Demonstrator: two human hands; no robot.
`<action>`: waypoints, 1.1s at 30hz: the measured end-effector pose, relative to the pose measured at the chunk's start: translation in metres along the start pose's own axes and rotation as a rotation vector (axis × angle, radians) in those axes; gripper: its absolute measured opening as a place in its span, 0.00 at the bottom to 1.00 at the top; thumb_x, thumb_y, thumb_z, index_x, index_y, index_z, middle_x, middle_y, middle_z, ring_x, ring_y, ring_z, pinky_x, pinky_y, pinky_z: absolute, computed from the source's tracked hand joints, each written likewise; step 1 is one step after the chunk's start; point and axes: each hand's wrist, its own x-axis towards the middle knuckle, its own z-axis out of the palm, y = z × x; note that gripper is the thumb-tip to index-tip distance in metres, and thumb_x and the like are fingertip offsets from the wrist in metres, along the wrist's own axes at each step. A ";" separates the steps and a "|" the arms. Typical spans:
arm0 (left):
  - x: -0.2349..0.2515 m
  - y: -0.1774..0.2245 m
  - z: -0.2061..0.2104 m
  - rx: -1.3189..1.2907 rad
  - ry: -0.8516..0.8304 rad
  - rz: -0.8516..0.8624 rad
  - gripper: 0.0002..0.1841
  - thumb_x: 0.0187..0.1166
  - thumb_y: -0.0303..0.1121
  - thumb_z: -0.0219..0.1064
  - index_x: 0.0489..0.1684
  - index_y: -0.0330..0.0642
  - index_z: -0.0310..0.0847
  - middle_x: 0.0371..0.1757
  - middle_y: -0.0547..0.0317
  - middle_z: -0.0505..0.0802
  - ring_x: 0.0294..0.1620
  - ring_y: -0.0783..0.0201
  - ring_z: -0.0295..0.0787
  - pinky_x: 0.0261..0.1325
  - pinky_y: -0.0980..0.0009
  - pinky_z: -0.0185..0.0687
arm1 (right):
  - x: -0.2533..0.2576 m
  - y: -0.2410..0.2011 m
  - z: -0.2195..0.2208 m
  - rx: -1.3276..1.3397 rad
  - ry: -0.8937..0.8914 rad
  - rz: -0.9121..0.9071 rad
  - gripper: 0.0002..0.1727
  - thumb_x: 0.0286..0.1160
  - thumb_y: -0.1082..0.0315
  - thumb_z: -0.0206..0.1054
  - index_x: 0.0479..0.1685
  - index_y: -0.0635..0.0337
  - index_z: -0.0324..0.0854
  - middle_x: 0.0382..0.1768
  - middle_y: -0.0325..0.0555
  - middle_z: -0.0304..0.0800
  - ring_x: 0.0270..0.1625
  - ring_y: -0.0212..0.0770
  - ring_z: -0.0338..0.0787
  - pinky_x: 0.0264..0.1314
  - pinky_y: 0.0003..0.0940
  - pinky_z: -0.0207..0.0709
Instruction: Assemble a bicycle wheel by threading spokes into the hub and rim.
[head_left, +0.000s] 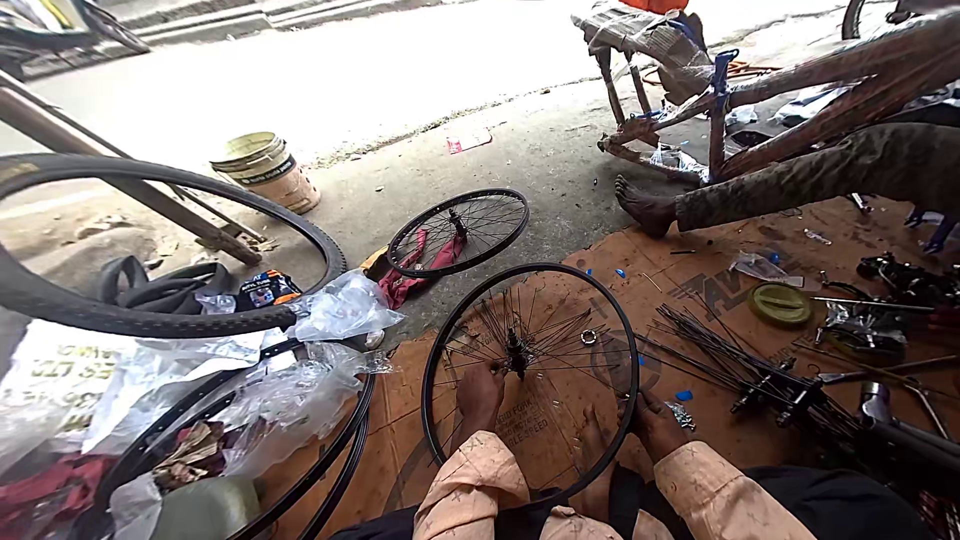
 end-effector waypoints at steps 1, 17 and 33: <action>0.000 -0.002 0.002 -0.007 0.012 -0.005 0.16 0.85 0.50 0.63 0.62 0.61 0.89 0.59 0.56 0.94 0.62 0.51 0.91 0.61 0.44 0.84 | 0.000 0.002 -0.002 -0.003 -0.003 0.008 0.17 0.96 0.68 0.43 0.60 0.68 0.76 0.31 0.48 0.88 0.32 0.41 0.91 0.41 0.39 0.89; -0.017 0.003 -0.008 -0.001 -0.180 0.002 0.17 0.81 0.48 0.67 0.60 0.54 0.91 0.65 0.52 0.92 0.70 0.50 0.85 0.70 0.44 0.75 | 0.002 0.006 -0.006 -0.001 0.004 0.052 0.18 0.96 0.66 0.43 0.60 0.67 0.77 0.28 0.46 0.87 0.28 0.39 0.90 0.35 0.35 0.88; -0.090 -0.014 0.031 -1.369 -0.547 -0.189 0.09 0.87 0.32 0.63 0.45 0.35 0.84 0.28 0.58 0.87 0.11 0.76 0.68 0.11 0.83 0.61 | 0.002 0.003 -0.004 -0.002 0.059 0.092 0.19 0.97 0.65 0.43 0.69 0.63 0.76 0.33 0.48 0.87 0.35 0.42 0.90 0.43 0.40 0.87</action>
